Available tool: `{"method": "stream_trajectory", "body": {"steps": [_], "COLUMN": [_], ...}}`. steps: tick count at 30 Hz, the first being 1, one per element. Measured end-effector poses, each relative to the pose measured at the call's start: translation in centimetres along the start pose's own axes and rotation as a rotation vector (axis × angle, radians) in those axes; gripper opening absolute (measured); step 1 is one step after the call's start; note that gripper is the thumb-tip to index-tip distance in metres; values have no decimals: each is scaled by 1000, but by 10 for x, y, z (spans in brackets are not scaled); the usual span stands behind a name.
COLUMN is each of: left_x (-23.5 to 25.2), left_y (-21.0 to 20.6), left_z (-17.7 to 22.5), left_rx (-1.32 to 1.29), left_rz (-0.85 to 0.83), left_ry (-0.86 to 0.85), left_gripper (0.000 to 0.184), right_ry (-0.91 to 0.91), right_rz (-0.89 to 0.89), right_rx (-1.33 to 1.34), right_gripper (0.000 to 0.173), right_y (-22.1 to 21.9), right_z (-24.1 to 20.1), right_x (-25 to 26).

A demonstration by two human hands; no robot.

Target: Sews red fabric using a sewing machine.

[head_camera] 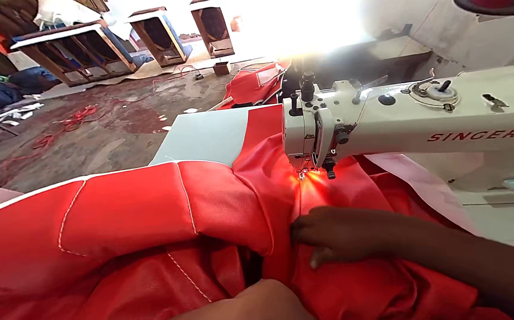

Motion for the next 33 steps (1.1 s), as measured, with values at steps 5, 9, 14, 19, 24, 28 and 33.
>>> {"method": "stream_trajectory", "body": {"steps": [5,9,14,19,24,28,33], "left_x": [18,83,106,108,106,109,121], "left_y": [54,56,-1,-15,-5,12,8], "left_z": [-25,-91,-105,-97,-96,-105,-108], "left_rx": [-165,-655,-431,-238,-253,-367,-244], "left_rz": [190,388,149,80,50,184,186], "left_ry": [208,313,455,432,457,477,556], "left_gripper": [55,46,66,69,73,47,70], "right_ry": [-176,-180,-83,-170,-358,-680,-748], "right_rz": [-125,-126,4,78,729,1033,648], "right_rx": [-52,52,229,340,17,-269,-215], "right_gripper": [38,48,42,38,29,20,26], "right_y": [-16,-39,-48,-27,25,21,-17], "right_z": [-19,-2,30,53,58,71,68], "right_x": [-1,-13,-48,-71,-122,-187,-160]}}
Point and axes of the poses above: each hand's wrist, its own x-axis towards the middle knuckle, its own y-axis out of the back of the hand, z = x × y, the point moved 7 cm from there along x, towards the middle knuckle, and after that the axes turned 9 degrees about y, right-handed, at the moved point
